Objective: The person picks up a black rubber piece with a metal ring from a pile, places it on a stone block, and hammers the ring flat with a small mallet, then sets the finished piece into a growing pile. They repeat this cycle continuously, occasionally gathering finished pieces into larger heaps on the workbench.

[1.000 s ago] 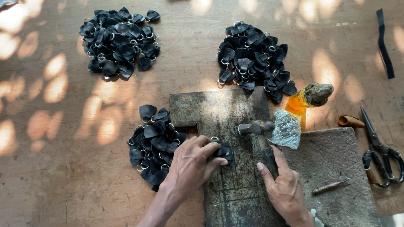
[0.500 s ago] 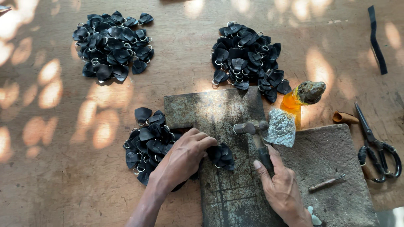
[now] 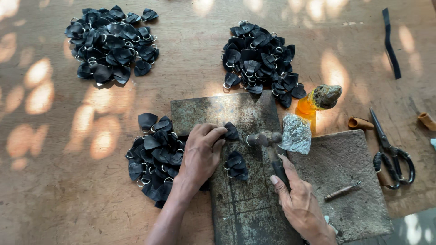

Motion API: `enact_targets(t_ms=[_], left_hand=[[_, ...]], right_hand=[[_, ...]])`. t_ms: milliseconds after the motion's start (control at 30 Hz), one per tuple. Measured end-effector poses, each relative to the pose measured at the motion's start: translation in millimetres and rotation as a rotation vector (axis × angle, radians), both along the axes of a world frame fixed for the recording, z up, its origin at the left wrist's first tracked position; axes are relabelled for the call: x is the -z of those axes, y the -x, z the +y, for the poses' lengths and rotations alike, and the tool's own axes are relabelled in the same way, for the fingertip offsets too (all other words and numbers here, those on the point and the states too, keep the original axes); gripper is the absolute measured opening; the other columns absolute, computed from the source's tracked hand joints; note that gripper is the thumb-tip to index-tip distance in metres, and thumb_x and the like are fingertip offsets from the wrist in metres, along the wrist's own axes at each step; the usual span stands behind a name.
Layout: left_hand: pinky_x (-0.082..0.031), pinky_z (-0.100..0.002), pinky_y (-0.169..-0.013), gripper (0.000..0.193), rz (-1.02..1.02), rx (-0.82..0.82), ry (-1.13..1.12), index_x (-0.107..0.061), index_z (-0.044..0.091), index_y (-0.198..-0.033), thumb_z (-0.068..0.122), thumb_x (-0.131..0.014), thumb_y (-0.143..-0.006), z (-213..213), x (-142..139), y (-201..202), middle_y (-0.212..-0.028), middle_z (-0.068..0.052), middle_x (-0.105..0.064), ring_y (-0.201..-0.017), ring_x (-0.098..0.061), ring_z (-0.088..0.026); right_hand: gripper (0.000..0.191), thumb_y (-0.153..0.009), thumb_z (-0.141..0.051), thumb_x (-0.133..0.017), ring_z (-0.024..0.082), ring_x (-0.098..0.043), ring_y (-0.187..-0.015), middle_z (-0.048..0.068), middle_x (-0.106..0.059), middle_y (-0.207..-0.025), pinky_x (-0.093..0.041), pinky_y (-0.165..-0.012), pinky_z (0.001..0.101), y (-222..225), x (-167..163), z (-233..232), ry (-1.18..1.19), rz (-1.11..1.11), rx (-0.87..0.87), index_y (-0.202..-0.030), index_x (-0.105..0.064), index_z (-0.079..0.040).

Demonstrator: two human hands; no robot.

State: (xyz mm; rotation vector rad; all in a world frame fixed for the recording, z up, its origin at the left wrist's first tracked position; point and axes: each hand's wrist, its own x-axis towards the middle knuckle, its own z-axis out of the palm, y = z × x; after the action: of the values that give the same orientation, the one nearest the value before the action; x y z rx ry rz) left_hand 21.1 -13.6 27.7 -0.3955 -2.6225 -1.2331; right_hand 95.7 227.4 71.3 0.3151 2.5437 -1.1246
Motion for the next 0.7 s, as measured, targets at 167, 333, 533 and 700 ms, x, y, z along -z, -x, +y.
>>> enact_targets(t_ms=[167, 333, 533, 700], left_hand=[[-0.052, -0.041, -0.089, 0.043, -0.095, -0.083, -0.103, -0.06, 0.005, -0.121, 0.007, -0.08, -0.084, 4.8, 6.7, -1.1, -0.097, -0.009, -0.072, -0.093, -0.066, -0.024], [-0.049, -0.042, -0.089, 0.055, -0.035, -0.14, -0.159, -0.056, 0.002, -0.129, 0.005, -0.081, -0.081, 13.3, 11.8, -1.2, -0.1, -0.008, -0.076, -0.092, -0.067, -0.024], [-0.049, -0.041, -0.09, 0.054, -0.061, -0.144, -0.175, -0.056, 0.001, -0.128, 0.006, -0.082, -0.081, 13.6, 17.0, -1.5, -0.098, -0.008, -0.077, -0.091, -0.069, -0.022], [-0.049, -0.041, -0.087, 0.052, -0.035, -0.13, -0.179, -0.056, 0.0, -0.128, 0.006, -0.081, -0.083, 12.5, 18.0, -0.6, -0.101, -0.01, -0.077, -0.093, -0.07, -0.023]], right_hand=[[0.065, -0.095, -0.032, -0.06, 0.015, -0.064, -0.05, 0.008, -0.069, -0.064, -0.052, -0.046, 0.0363, -6.4, 3.7, -0.7, -0.054, -0.017, -0.047, -0.157, -0.042, -0.023], [0.055, -0.098, -0.029, -0.057, 0.015, -0.058, -0.05, 0.008, -0.066, -0.064, -0.047, -0.045, 0.0325, -3.3, 9.5, -0.3, -0.048, 0.134, -0.095, -0.151, -0.048, -0.018], [0.04, -0.106, -0.028, -0.05, 0.004, -0.053, -0.049, 0.0, -0.063, -0.07, -0.044, -0.042, 0.0238, -12.5, -36.8, 2.0, 0.089, 0.686, -0.086, -0.144, -0.049, -0.014], [0.048, -0.105, -0.025, -0.048, 0.005, -0.049, -0.046, -0.001, -0.056, -0.064, -0.043, -0.039, 0.0242, -3.6, -23.8, -15.0, 0.029, 0.588, -0.042, -0.151, -0.038, -0.017]])
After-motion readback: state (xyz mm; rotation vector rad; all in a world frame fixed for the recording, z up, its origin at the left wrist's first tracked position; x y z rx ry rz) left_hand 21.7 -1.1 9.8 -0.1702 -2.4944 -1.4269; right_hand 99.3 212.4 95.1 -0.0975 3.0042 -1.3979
